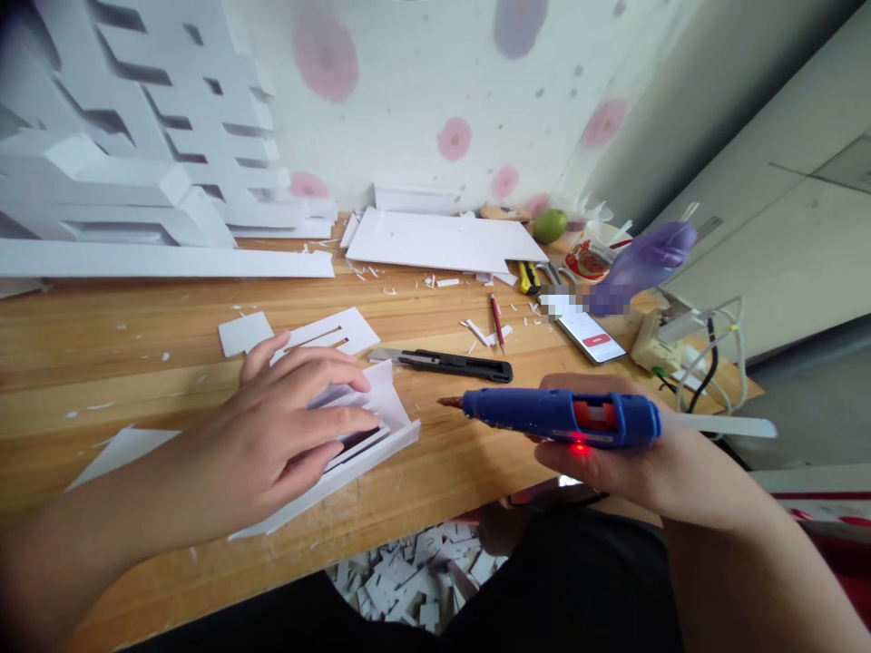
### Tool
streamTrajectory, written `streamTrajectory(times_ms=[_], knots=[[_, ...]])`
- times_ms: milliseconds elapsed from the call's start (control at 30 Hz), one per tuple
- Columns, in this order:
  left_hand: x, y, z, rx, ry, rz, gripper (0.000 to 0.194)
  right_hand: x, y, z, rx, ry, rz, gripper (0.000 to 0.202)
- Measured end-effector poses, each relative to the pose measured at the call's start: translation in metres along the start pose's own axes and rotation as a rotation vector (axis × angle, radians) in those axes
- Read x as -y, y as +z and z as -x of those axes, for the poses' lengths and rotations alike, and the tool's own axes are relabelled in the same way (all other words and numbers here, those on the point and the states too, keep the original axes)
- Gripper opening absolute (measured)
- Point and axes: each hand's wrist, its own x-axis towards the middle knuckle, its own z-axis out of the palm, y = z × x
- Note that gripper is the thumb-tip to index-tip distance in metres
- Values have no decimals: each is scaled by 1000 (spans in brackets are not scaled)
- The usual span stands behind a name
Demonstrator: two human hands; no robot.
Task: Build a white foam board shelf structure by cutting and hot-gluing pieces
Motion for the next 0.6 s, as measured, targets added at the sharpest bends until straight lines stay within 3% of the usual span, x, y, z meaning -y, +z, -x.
streamTrajectory(times_ms=[133,300,433,600], knots=[[1,2,1,-26,11,-37,32,-6,-17,9,-2,-10,49,19],[2,4,0,-65,61,-74,35,-44,-30,19,-348,193,356,33],[4,5,-1,-79,78,-99,36,-74,-24,17,-277,210,687,36],[10,6,0,-70,114,-113,37,-93,-10,6,-157,196,737,42]])
